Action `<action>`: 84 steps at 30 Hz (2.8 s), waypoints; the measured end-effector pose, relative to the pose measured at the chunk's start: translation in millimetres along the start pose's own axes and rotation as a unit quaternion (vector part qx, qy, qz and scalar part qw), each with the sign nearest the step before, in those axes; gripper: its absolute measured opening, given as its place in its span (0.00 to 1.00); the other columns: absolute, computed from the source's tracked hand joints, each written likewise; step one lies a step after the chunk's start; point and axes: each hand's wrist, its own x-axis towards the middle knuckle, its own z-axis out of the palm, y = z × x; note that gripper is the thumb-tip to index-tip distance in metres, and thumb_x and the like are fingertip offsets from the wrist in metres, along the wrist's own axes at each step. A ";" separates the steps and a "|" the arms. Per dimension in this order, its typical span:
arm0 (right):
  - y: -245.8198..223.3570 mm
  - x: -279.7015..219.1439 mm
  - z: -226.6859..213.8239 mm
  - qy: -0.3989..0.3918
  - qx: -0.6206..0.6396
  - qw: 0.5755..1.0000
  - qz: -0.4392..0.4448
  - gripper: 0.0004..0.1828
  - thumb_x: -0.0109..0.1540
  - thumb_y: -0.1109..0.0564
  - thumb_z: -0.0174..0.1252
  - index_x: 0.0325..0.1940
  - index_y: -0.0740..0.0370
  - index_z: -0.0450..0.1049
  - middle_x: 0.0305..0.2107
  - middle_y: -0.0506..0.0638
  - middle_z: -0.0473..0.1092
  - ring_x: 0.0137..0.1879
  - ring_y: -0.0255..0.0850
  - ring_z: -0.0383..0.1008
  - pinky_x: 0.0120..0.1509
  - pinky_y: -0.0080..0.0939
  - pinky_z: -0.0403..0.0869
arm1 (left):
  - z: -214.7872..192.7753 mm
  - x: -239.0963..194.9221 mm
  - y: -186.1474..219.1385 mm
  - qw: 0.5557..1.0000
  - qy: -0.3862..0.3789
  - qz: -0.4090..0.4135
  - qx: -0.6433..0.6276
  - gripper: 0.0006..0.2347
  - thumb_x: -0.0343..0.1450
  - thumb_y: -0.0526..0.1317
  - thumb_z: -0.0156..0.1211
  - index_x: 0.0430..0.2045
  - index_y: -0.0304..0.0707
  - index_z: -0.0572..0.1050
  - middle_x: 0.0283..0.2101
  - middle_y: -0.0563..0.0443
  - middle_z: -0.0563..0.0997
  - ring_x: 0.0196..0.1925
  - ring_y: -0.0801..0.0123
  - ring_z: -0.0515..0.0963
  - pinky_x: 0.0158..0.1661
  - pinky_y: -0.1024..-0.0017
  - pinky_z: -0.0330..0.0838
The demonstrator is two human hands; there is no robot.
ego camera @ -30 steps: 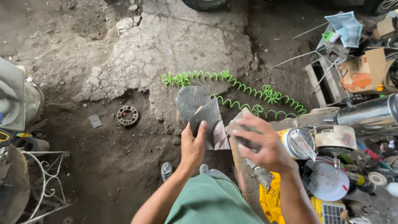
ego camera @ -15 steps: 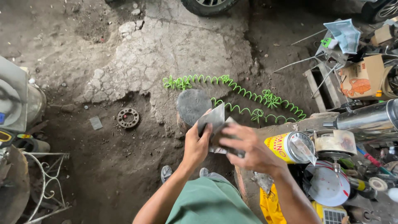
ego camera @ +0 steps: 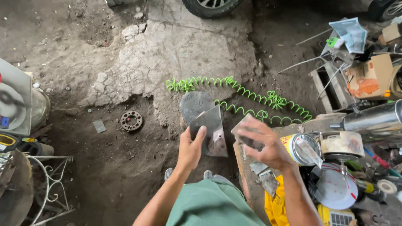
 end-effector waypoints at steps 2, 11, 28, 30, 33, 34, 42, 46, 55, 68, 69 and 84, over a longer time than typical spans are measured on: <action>-13.6 6.6 10.2 0.011 -0.048 0.998 -0.035 0.27 0.50 0.60 0.67 0.55 0.56 0.80 0.60 0.54 0.70 0.74 0.55 0.61 0.76 0.54 0.61 | 11.2 -5.0 22.5 0.993 -0.054 0.043 0.093 0.18 0.78 0.34 0.55 0.64 0.34 0.71 0.49 0.45 0.84 0.48 0.67 0.82 0.52 0.69 0.74; -30.8 13.9 54.2 -0.058 -0.011 0.994 -0.092 0.29 0.46 0.60 0.67 0.53 0.57 0.80 0.58 0.53 0.71 0.70 0.56 0.65 0.73 0.56 0.65 | 21.8 -0.5 56.9 0.917 -0.042 0.160 0.364 0.20 0.77 0.35 0.55 0.66 0.48 0.69 0.30 0.32 0.81 0.29 0.46 0.81 0.31 0.59 0.74; 1.3 26.0 17.4 -0.061 0.056 0.993 -0.086 0.27 0.48 0.60 0.70 0.53 0.55 0.81 0.60 0.54 0.71 0.74 0.54 0.63 0.75 0.54 0.64 | -10.9 2.9 -2.2 0.960 0.086 -0.170 -0.206 0.18 0.75 0.35 0.57 0.59 0.27 0.71 0.52 0.44 0.80 0.50 0.63 0.79 0.50 0.63 0.74; 0.1 28.0 6.4 -0.034 -0.121 0.990 -0.058 0.23 0.47 0.57 0.71 0.47 0.52 0.83 0.54 0.50 0.73 0.70 0.52 0.65 0.71 0.55 0.63 | -14.8 7.5 -13.3 0.988 0.071 -0.058 -0.124 0.18 0.75 0.33 0.56 0.61 0.29 0.71 0.55 0.48 0.80 0.56 0.71 0.78 0.59 0.72 0.71; -29.7 27.8 14.0 0.051 -0.049 0.993 -0.096 0.20 0.54 0.57 0.67 0.51 0.54 0.80 0.58 0.51 0.71 0.74 0.54 0.63 0.78 0.54 0.63 | -4.9 4.4 -4.8 0.996 0.091 -0.024 0.012 0.18 0.78 0.33 0.55 0.64 0.29 0.71 0.52 0.45 0.80 0.49 0.72 0.75 0.52 0.72 0.70; -30.8 24.9 19.9 0.048 -0.049 0.993 -0.096 0.20 0.54 0.57 0.67 0.51 0.54 0.80 0.58 0.51 0.71 0.74 0.54 0.63 0.78 0.54 0.63 | -3.1 3.9 -1.4 0.995 0.093 -0.025 0.010 0.18 0.78 0.33 0.55 0.64 0.29 0.71 0.52 0.45 0.80 0.49 0.72 0.75 0.52 0.72 0.70; -36.0 34.3 29.1 -0.131 -0.113 0.981 -0.091 0.28 0.47 0.55 0.71 0.52 0.56 0.81 0.57 0.57 0.69 0.70 0.57 0.61 0.69 0.60 0.60 | 11.5 8.7 27.7 0.983 0.065 0.057 0.160 0.16 0.77 0.33 0.52 0.61 0.32 0.71 0.55 0.49 0.82 0.56 0.77 0.77 0.57 0.75 0.70; -28.9 30.0 17.8 -0.035 -0.037 0.996 -0.077 0.24 0.52 0.56 0.68 0.54 0.53 0.81 0.57 0.52 0.72 0.70 0.50 0.66 0.74 0.55 0.65 | 8.3 6.0 10.7 0.987 0.047 0.042 0.150 0.18 0.76 0.34 0.54 0.63 0.33 0.70 0.52 0.49 0.83 0.52 0.77 0.76 0.55 0.75 0.70; 2.5 27.1 53.1 0.035 0.261 0.959 -0.104 0.24 0.57 0.61 0.71 0.57 0.56 0.79 0.62 0.54 0.71 0.79 0.52 0.61 0.82 0.56 0.62 | 0.7 24.7 -11.1 0.979 0.086 -0.080 -0.167 0.13 0.76 0.35 0.57 0.53 0.25 0.74 0.49 0.48 0.82 0.48 0.73 0.79 0.52 0.71 0.74; -9.2 38.5 13.5 -0.017 -0.056 0.995 -0.078 0.24 0.50 0.57 0.70 0.51 0.56 0.81 0.58 0.54 0.72 0.73 0.56 0.64 0.72 0.56 0.65 | 1.1 12.5 12.7 0.990 -0.045 0.079 0.112 0.18 0.80 0.37 0.54 0.67 0.35 0.69 0.50 0.46 0.84 0.49 0.75 0.79 0.53 0.74 0.72; -18.1 39.0 24.2 -0.021 -0.081 0.989 -0.121 0.25 0.49 0.55 0.70 0.50 0.57 0.81 0.56 0.56 0.71 0.71 0.58 0.64 0.69 0.57 0.65 | 4.6 4.3 15.6 0.969 -0.077 0.132 0.197 0.18 0.82 0.36 0.54 0.70 0.39 0.69 0.46 0.41 0.86 0.44 0.75 0.79 0.50 0.72 0.73; 16.9 27.8 53.6 -0.134 0.068 0.988 -0.026 0.25 0.51 0.59 0.69 0.53 0.55 0.80 0.57 0.52 0.72 0.67 0.49 0.70 0.71 0.49 0.68 | 3.0 19.2 63.9 0.920 0.070 0.225 0.313 0.18 0.78 0.34 0.53 0.66 0.45 0.67 0.40 0.36 0.83 0.25 0.68 0.71 0.30 0.71 0.71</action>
